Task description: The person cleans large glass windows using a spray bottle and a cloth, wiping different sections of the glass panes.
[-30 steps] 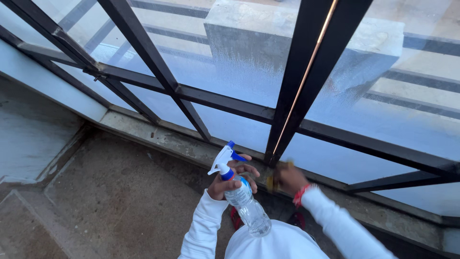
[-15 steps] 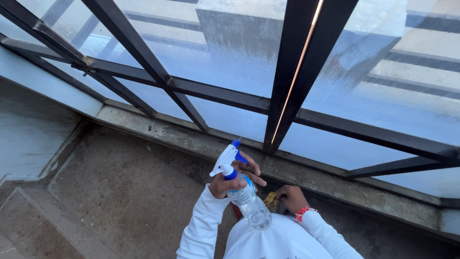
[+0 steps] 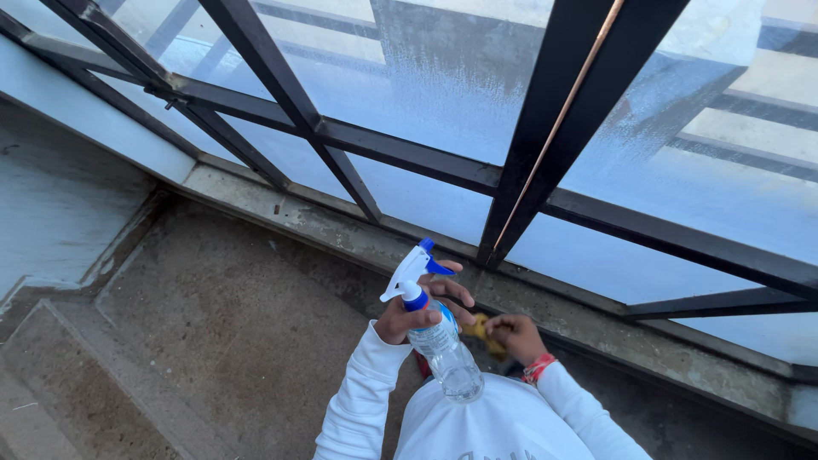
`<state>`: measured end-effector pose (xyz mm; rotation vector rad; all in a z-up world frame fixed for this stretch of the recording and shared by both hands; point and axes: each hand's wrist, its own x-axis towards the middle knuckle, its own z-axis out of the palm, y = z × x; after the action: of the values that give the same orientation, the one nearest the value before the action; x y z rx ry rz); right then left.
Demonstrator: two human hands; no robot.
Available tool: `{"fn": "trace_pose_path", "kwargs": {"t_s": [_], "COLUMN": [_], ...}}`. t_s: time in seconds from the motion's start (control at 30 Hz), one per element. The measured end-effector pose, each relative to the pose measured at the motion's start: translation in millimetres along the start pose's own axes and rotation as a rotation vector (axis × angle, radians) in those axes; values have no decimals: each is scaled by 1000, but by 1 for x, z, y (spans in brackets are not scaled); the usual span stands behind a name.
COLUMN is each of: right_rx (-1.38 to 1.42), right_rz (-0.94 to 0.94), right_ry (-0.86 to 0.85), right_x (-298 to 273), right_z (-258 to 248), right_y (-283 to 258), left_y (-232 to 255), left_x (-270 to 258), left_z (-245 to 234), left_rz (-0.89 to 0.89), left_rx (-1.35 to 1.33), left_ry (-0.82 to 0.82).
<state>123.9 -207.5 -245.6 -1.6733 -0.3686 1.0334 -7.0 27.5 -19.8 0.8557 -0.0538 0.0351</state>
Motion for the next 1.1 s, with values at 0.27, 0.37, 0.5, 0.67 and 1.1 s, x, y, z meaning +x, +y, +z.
{"fn": "trace_pose_path", "kwargs": {"t_s": [0.27,0.37,0.5,0.67,1.1], "right_rx": [334,-90,-1111,-1214,-684], "right_rz": [-341,-1307,-1568,-1493,-569], "right_ry": [176,503,1000,967,605], "right_x": [-19,-30,-17,42,69], "right_z": [-39,-55,-62,-55,-3], "right_y": [-227,-333,-412,-339,-112], "left_y": [4,4,10,23,31], "left_x": [-9,-7,-10,-10,-13], "left_z": [-16,-19,-25,-38,-59], "left_rz": [-26,-10,-8,-19,-98], "left_rx": [60,66,67,79,250], "left_ry": [52,39,41,-3,-37]}}
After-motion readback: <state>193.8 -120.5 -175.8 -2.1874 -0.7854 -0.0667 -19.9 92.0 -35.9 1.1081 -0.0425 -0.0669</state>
